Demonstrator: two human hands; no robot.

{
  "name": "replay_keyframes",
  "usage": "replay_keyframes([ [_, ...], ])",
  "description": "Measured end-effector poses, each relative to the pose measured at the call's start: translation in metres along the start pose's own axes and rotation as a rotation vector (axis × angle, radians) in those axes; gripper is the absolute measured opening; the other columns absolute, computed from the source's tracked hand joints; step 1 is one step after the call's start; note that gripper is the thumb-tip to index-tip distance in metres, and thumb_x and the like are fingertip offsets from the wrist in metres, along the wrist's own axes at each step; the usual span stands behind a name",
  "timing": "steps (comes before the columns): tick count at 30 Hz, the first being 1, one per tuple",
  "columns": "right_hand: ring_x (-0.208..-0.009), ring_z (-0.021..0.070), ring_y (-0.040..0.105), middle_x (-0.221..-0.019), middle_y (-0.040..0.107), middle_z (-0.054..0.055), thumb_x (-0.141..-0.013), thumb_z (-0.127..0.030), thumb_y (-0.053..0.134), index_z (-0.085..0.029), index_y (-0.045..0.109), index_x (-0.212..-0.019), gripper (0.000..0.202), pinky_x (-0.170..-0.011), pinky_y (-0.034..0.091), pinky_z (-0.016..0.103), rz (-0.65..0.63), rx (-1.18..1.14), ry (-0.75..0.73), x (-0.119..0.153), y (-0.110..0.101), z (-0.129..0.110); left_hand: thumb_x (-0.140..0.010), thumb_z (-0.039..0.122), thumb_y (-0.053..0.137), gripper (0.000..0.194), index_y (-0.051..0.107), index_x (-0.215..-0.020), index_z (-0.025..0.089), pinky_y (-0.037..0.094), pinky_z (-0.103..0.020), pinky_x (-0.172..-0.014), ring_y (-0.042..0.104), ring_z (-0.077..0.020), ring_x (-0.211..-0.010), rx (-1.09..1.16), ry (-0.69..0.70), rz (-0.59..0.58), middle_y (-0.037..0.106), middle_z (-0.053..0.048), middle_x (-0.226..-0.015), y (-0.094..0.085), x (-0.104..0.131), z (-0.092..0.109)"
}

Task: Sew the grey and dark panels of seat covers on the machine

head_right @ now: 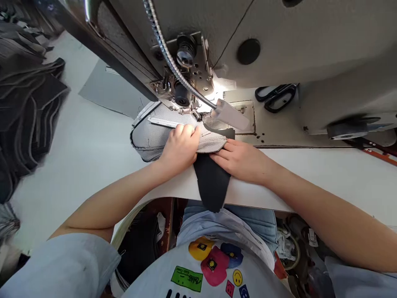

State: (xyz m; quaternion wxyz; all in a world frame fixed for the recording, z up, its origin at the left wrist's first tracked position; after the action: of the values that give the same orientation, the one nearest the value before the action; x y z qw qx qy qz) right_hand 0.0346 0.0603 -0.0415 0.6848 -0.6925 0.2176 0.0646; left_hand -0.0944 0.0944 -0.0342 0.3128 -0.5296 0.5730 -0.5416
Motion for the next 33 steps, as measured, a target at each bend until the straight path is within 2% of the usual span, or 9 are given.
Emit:
replay_keyframes([
  [4, -0.112, 0.0245, 0.068, -0.124, 0.071, 0.019, -0.098, -0.007, 0.043, -0.001, 0.068, -0.122, 0.035, -0.095, 0.057, 0.038, 0.009, 0.034, -0.012, -0.022, 0.015, -0.027, -0.087, 0.004, 0.044, 0.035, 0.061, -0.117, 0.007, 0.048, -0.039, -0.084, 0.058, -0.0336, -0.112, 0.003, 0.038, -0.004, 0.062, -0.019, -0.107, -0.001, -0.004, -0.003],
  [8, -0.119, 0.0275, 0.065, -0.128, 0.068, 0.025, -0.097, -0.006, 0.042, 0.004, 0.065, -0.126, 0.038, -0.101, 0.055, 0.04, -0.042, 0.008, 0.006, -0.042, 0.036, -0.045, -0.086, 0.001, 0.043, 0.042, 0.062, -0.122, 0.009, 0.049, -0.037, -0.081, 0.059, -0.0309, -0.108, -0.027, 0.098, 0.032, 0.063, -0.016, -0.102, 0.004, -0.008, -0.012],
  [13, -0.131, 0.0326, 0.057, -0.137, 0.061, 0.028, -0.099, -0.008, 0.036, 0.004, 0.058, -0.136, 0.045, -0.107, 0.05, 0.048, -0.049, -0.084, 0.169, -0.062, 0.056, -0.039, -0.087, 0.003, 0.044, 0.049, 0.06, -0.133, 0.012, 0.048, -0.037, -0.085, 0.058, -0.0292, -0.109, -0.042, 0.226, 0.126, 0.064, -0.015, -0.106, 0.009, -0.018, -0.024],
  [20, -0.137, 0.037, 0.048, -0.143, 0.054, 0.029, -0.099, -0.009, 0.035, 0.002, 0.054, -0.14, 0.046, -0.111, 0.045, 0.054, -0.102, -0.198, 0.274, -0.081, 0.066, -0.032, -0.089, 0.008, 0.045, 0.042, 0.066, -0.125, 0.016, 0.047, -0.04, -0.086, 0.059, -0.0266, -0.102, -0.081, 0.45, 0.295, 0.065, -0.013, -0.106, 0.013, -0.032, -0.042],
  [23, -0.136, 0.0365, 0.049, -0.143, 0.055, 0.028, -0.099, -0.009, 0.038, 0.001, 0.054, -0.141, 0.046, -0.113, 0.041, 0.055, -0.103, -0.217, 0.273, -0.081, 0.065, -0.032, -0.095, 0.013, 0.044, 0.038, 0.065, -0.125, 0.021, 0.046, -0.042, -0.089, 0.057, -0.0246, -0.103, -0.012, 0.5, 0.402, 0.065, -0.012, -0.112, 0.006, -0.022, -0.041],
  [26, -0.124, 0.0333, 0.057, -0.132, 0.063, 0.025, -0.099, -0.009, 0.039, -0.003, 0.056, -0.139, 0.044, -0.107, 0.046, 0.055, -0.142, -0.26, 0.241, -0.081, 0.066, -0.033, -0.099, 0.014, 0.043, 0.035, 0.066, -0.122, 0.025, 0.046, -0.039, -0.09, 0.056, -0.0215, -0.103, 0.089, 0.577, 0.45, 0.066, -0.009, -0.112, -0.004, 0.0, -0.028],
  [28, -0.112, 0.03, 0.063, -0.119, 0.069, 0.021, -0.099, -0.007, 0.039, -0.005, 0.062, -0.131, 0.04, -0.097, 0.051, 0.049, -0.214, -0.276, 0.199, -0.081, 0.069, -0.036, -0.099, 0.012, 0.041, 0.033, 0.068, -0.114, 0.024, 0.047, -0.036, -0.086, 0.057, -0.0203, -0.096, 0.11, 0.541, 0.423, 0.068, -0.008, -0.103, -0.006, 0.012, -0.02],
  [30, -0.103, 0.027, 0.065, -0.11, 0.072, 0.018, -0.099, -0.006, 0.039, -0.006, 0.066, -0.122, 0.035, -0.087, 0.054, 0.042, -0.269, -0.275, 0.154, -0.081, 0.071, -0.038, -0.096, 0.009, 0.04, 0.034, 0.07, -0.103, 0.021, 0.048, -0.033, -0.079, 0.057, -0.0202, -0.088, 0.104, 0.439, 0.353, 0.066, -0.007, -0.091, -0.002, 0.017, -0.018],
  [33, -0.105, 0.0265, 0.064, -0.111, 0.072, 0.016, -0.099, -0.007, 0.041, -0.007, 0.067, -0.118, 0.032, -0.092, 0.052, 0.042, -0.207, -0.208, 0.079, -0.078, 0.061, -0.037, -0.087, 0.004, 0.041, 0.039, 0.071, -0.107, 0.019, 0.047, -0.03, -0.07, 0.055, -0.0197, -0.08, 0.15, 0.268, 0.245, 0.061, -0.005, -0.083, 0.008, 0.014, -0.024],
])
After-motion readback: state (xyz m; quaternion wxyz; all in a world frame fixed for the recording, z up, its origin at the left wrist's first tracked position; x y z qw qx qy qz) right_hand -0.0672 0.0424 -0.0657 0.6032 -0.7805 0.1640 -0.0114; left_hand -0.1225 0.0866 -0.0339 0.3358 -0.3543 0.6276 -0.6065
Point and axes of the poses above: each hand's wrist, its own x-axis away from the middle knuckle, its own y-axis out of the palm, z = x × y, the point moved 7 cm from there along -x, towards the middle knuckle
